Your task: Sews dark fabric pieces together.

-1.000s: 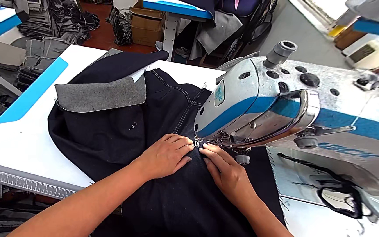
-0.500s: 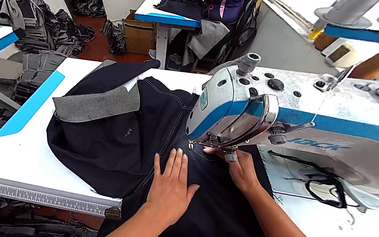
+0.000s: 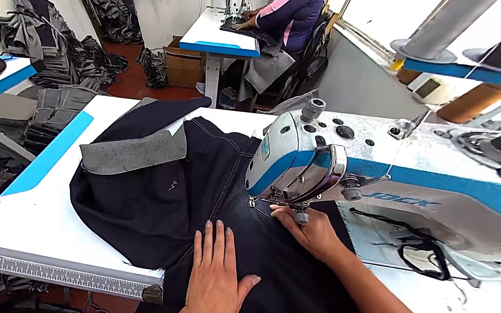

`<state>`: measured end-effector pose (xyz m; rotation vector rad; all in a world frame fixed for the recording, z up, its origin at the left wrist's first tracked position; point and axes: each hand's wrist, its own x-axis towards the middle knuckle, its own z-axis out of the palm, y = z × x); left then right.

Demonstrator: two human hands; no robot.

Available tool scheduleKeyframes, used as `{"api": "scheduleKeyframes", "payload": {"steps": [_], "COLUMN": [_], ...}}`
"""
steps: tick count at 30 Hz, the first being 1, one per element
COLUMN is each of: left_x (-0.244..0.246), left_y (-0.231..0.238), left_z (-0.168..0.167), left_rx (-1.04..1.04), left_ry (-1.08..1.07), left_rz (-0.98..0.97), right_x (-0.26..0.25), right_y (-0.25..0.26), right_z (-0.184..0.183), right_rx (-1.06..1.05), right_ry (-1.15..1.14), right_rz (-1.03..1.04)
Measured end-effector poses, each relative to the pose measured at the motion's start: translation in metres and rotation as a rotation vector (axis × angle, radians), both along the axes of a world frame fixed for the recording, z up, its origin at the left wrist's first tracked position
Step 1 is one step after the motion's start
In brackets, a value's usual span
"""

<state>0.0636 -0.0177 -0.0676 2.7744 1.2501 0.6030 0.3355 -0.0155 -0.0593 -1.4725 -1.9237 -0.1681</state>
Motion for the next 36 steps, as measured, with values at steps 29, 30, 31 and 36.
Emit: {"api": "scheduleKeyframes", "payload": {"steps": [29,30,31,36], "left_x": [-0.022,-0.018,-0.016,-0.018], "left_y": [0.1,0.101,0.102,0.101], "left_z": [0.02,0.017,0.014,0.01], "left_rx": [-0.207,-0.137,-0.054,0.047], "left_ry": [-0.09,-0.063,-0.021,0.055], "left_rz": [-0.698,-0.676,-0.675,-0.707], "right_x": [-0.082,-0.082,-0.082,-0.081], "right_y": [-0.056,-0.055,-0.055,-0.056], "right_z": [-0.017,-0.017,-0.017,-0.016], "right_rx": [-0.097,-0.096,-0.1,-0.112], "right_ry": [-0.154,-0.154,-0.152,-0.129], "right_rz": [-0.139,-0.142,-0.141,-0.135]}}
